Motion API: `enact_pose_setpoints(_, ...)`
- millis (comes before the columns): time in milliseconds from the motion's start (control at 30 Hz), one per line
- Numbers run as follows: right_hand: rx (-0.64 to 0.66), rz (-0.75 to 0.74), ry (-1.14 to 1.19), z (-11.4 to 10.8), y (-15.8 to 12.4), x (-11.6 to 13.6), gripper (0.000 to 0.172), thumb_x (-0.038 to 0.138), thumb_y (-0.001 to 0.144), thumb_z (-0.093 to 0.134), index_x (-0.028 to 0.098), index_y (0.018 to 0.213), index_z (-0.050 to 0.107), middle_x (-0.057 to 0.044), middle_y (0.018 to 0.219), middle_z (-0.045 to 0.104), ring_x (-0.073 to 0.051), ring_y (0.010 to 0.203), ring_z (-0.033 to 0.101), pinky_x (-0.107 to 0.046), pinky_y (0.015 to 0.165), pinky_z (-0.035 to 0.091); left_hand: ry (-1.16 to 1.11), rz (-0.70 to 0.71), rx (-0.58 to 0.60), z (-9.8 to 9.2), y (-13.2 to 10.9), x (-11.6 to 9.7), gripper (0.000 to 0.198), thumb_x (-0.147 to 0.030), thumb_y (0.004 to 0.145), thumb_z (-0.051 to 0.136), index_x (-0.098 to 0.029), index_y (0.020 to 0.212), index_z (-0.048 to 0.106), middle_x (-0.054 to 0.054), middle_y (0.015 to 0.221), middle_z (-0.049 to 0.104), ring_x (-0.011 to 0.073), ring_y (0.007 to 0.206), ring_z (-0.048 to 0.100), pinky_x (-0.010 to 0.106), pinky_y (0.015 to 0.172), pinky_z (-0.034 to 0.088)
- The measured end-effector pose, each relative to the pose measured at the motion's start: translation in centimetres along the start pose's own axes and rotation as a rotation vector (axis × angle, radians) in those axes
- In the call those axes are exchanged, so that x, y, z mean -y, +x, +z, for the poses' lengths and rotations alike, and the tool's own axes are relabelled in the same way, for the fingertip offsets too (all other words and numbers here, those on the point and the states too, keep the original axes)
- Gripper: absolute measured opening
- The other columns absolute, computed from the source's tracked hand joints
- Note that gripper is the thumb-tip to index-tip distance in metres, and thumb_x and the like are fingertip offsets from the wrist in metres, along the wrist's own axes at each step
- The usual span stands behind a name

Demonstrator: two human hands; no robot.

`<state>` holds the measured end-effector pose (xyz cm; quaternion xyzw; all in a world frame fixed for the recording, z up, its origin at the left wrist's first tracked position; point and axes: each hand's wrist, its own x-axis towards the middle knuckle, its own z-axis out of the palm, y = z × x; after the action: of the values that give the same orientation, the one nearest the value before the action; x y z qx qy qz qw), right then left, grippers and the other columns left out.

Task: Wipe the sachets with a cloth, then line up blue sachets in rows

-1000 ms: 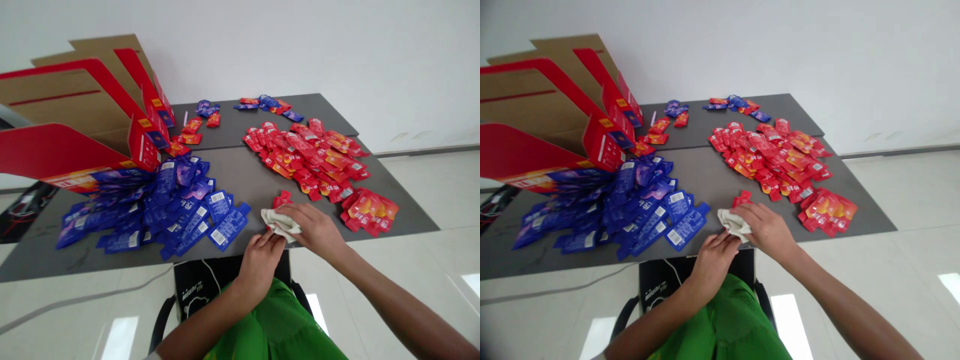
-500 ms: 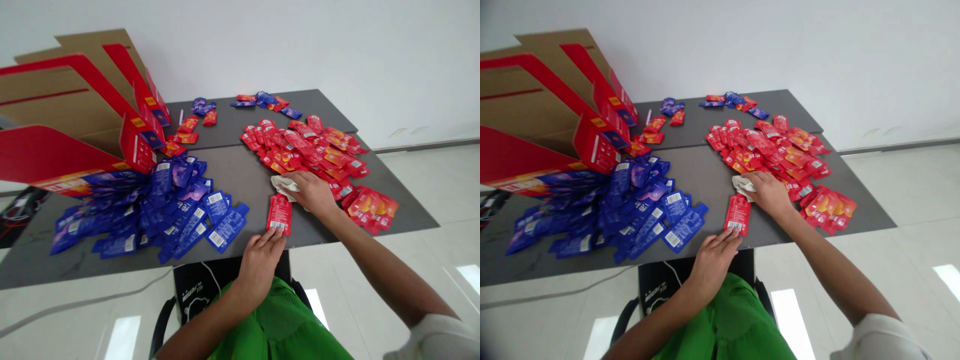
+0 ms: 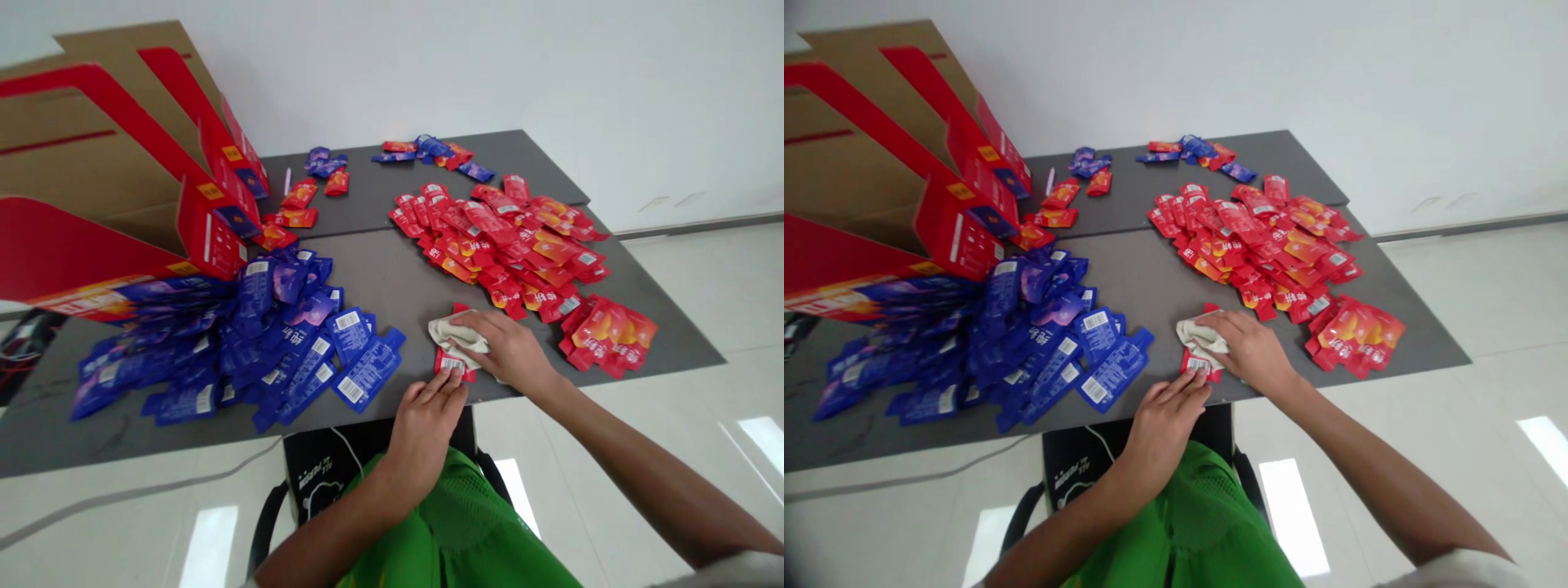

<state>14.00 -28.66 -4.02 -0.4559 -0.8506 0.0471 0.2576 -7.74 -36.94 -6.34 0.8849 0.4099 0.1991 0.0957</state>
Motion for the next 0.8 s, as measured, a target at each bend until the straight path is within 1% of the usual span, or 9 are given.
enact_pose_setpoints(133,-0.031,0.094,-0.124,0.1,3.5,-2.7,0.034,0.043,0.104,0.067,0.021,0.13,0.071,-0.01,0.122,0.079,-0.028,0.108,0.076,-0.04,0.091,0.061,0.004,-0.015,0.009,0.7,-0.3,0.2,0.028,-0.016,0.108,0.057,-0.02,0.134,0.067,0.004,0.151,0.066,0.0185,0.142,0.061,0.036,0.103,0.054)
enact_pose_setpoints(233,-0.088,0.127,-0.135,-1.0,4.1,-2.8,0.035,0.043,0.103,0.067,0.021,0.13,0.072,-0.011,0.122,0.079,-0.029,0.109,0.075,-0.039,0.09,0.061,-0.014,-0.016,-0.01,0.6,-0.2,0.1,0.026,-0.015,0.106,0.062,-0.02,0.131,0.068,0.004,0.148,0.068,0.0193,0.139,0.064,0.038,0.101,0.055)
enact_pose_setpoints(333,-0.26,0.196,-0.052,-2.6,2.0,-1.3,0.034,0.044,0.104,0.066,0.024,0.131,0.072,-0.01,0.122,0.079,-0.027,0.11,0.075,-0.039,0.095,0.06,-0.089,-0.012,0.002,-1.0,0.8,0.1,0.023,-0.019,0.105,0.066,-0.019,0.127,0.068,0.006,0.14,0.074,0.0216,0.132,0.068,0.039,0.099,0.054)
enact_pose_setpoints(433,-0.419,0.346,0.013,-3.6,-1.7,0.6,0.034,0.048,0.101,0.07,0.026,0.126,0.075,-0.008,0.117,0.08,-0.028,0.105,0.077,-0.04,0.094,0.061,-0.169,-0.069,0.021,-3.4,3.1,0.2,0.024,-0.026,0.107,0.065,-0.021,0.13,0.066,0.004,0.118,0.081,0.0219,0.108,0.077,0.039,0.091,0.053)
enact_pose_setpoints(467,-0.448,0.415,0.03,-3.6,-3.0,1.1,0.036,0.051,0.099,0.071,0.025,0.123,0.076,-0.008,0.115,0.081,-0.028,0.102,0.077,-0.041,0.092,0.061,-0.171,-0.098,0.017,-4.0,4.1,0.3,0.024,-0.027,0.108,0.063,-0.021,0.132,0.065,0.002,0.111,0.082,0.0216,0.1,0.077,0.039,0.089,0.053)
enact_pose_setpoints(533,-0.462,0.565,0.09,-3.2,-5.5,1.8,0.042,0.058,0.096,0.071,0.025,0.12,0.079,-0.009,0.112,0.082,-0.03,0.098,0.078,-0.043,0.089,0.062,-0.131,-0.164,-0.005,-4.7,6.2,0.7,0.025,-0.029,0.111,0.057,-0.022,0.134,0.064,0.003,0.104,0.081,0.0224,0.095,0.076,0.039,0.087,0.052)
enact_pose_setpoints(600,-0.475,0.685,0.163,-2.5,-7.4,2.1,0.05,0.065,0.092,0.072,0.023,0.117,0.08,-0.01,0.108,0.082,-0.031,0.094,0.078,-0.044,0.089,0.062,-0.046,-0.234,-0.025,-4.5,8.3,1.2,0.031,-0.031,0.111,0.056,-0.019,0.139,0.061,0.007,0.111,0.079,0.0253,0.102,0.074,0.04,0.09,0.052)
enact_pose_setpoints(700,-0.497,0.83,0.247,-1.3,-9.1,2.1,0.059,0.072,0.087,0.072,0.023,0.118,0.081,-0.01,0.104,0.083,-0.034,0.093,0.078,-0.044,0.086,0.063,0.087,-0.351,-0.007,-3.2,10.7,1.8,0.052,-0.043,0.105,0.065,-0.011,0.146,0.057,0.016,0.126,0.071,0.0316,0.115,0.068,0.042,0.095,0.053)
enact_pose_setpoints(800,-0.51,0.921,0.278,-0.9,-9.5,2.0,0.067,0.078,0.083,0.071,0.023,0.12,0.081,-0.011,0.102,0.083,-0.038,0.095,0.078,-0.047,0.084,0.062,0.118,-0.418,0.042,-2.2,12.3,2.0,0.056,-0.052,0.099,0.072,-0.01,0.135,0.064,0.017,0.125,0.068,0.0336,0.118,0.064,0.043,0.098,0.054)
